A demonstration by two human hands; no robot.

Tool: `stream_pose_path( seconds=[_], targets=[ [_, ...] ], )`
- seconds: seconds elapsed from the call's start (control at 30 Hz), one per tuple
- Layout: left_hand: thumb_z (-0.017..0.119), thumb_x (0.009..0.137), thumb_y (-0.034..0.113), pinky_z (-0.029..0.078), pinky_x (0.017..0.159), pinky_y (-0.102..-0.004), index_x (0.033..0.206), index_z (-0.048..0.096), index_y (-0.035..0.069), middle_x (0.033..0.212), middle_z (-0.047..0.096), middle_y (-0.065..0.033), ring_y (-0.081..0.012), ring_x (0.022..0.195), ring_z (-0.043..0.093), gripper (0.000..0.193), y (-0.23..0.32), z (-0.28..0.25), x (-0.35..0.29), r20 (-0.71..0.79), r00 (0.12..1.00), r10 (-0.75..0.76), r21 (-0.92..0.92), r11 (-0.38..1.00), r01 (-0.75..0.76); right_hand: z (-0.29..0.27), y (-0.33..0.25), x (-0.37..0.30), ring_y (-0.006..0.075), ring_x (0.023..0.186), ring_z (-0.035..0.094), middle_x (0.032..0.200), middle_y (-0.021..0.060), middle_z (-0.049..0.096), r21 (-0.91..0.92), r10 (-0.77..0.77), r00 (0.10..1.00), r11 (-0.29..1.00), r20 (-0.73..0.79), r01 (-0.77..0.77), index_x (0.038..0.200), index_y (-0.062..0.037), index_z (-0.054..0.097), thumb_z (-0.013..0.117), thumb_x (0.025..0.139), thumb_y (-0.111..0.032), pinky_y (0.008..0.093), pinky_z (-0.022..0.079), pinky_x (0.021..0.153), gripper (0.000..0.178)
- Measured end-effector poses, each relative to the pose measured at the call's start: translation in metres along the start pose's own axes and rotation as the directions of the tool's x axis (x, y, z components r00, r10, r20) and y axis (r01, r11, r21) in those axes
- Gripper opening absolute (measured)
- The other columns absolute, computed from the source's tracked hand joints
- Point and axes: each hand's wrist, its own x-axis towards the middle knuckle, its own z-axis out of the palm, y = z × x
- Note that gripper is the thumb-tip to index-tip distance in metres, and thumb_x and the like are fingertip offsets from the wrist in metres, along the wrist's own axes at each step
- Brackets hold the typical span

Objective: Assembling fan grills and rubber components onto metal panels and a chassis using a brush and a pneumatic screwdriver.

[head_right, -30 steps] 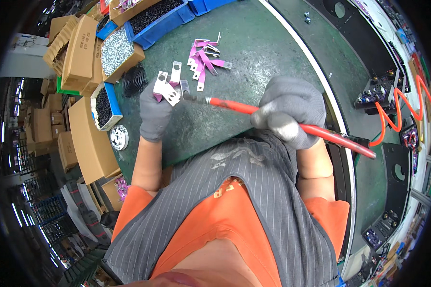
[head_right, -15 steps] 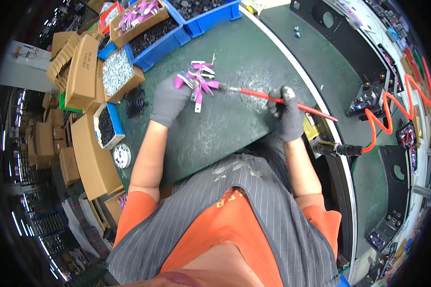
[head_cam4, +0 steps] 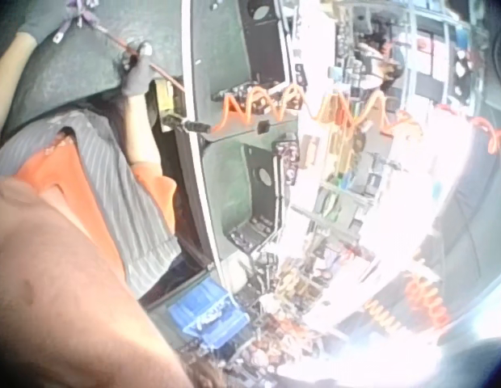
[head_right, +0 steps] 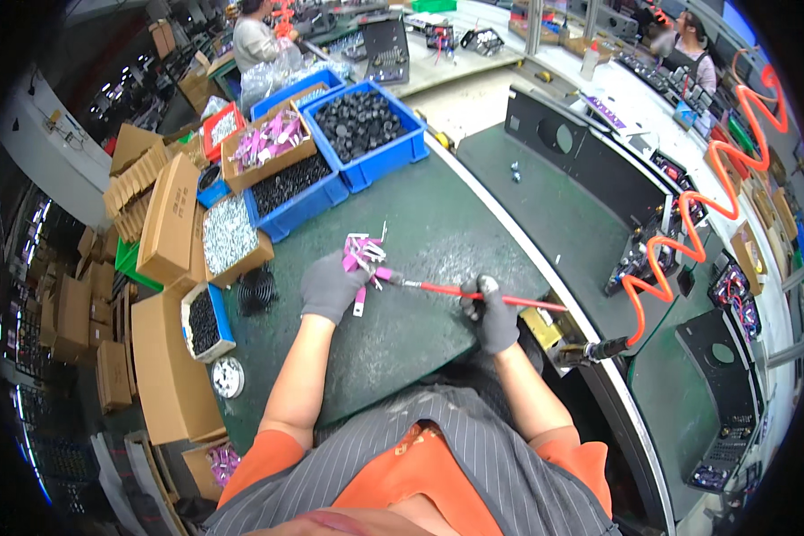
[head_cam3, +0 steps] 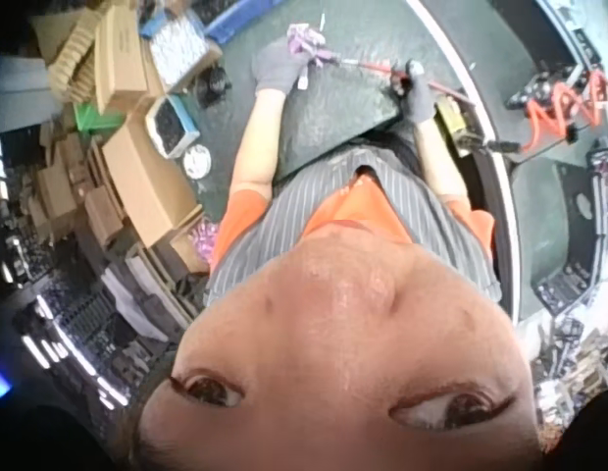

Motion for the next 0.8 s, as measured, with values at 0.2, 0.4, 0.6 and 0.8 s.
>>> stream_pose_path(
  seconds=[0.2,0.4,0.6,0.8],
  targets=[
    [0.063,0.070,0.043,0.047,0.069,-0.0443,0.088,0.066,0.007,0.083,0.064,-0.0186,-0.0357,0.079,0.061,0.040,0.000,0.003,0.002,0.061,0.998,-0.010,0.082,0.997,0.005,-0.001,0.003,-0.002,0.0074,0.052,0.045,0.062,0.0014,0.055,0.030,0.036,0.999,0.999,-0.019,-0.035,0.081,-0.0057,0.060,0.043,0.091,-0.033,0.0207,0.036,0.048,0.034],
    [0.070,0.068,0.034,0.049,0.070,-0.0364,0.097,0.066,0.007,0.086,0.066,-0.0154,-0.0281,0.079,0.064,0.039,0.000,0.011,-0.004,-0.084,0.996,-0.021,-0.281,0.960,-0.004,-0.002,0.000,-0.001,0.0090,0.051,0.043,0.063,0.0038,0.054,0.136,0.063,0.998,0.989,-0.024,-0.059,0.083,-0.0050,0.058,0.045,0.091,-0.034,0.0220,0.035,0.048,0.033],
    [0.063,0.078,0.000,0.048,0.058,-0.0262,0.102,0.059,0.005,0.086,0.061,-0.0021,-0.0112,0.074,0.059,0.025,-0.032,0.028,0.004,-0.118,0.992,-0.045,-0.949,0.299,-0.099,-0.004,-0.001,0.005,0.0134,0.052,0.042,0.064,0.0073,0.053,0.284,-0.015,0.999,0.959,-0.034,0.024,0.090,-0.0041,0.055,0.042,0.091,-0.037,0.0248,0.035,0.049,0.035],
    [0.056,0.084,0.017,0.048,0.055,-0.0248,0.100,0.057,0.001,0.082,0.059,-0.0060,-0.0146,0.067,0.057,0.022,-0.031,0.001,-0.032,0.210,0.972,-0.108,-0.971,-0.142,0.194,0.000,-0.010,0.002,0.0145,0.051,0.045,0.065,0.0088,0.054,0.384,0.022,0.998,0.923,-0.064,0.005,0.099,-0.0019,0.054,0.042,0.092,-0.047,0.0235,0.035,0.043,0.047]
  ],
)
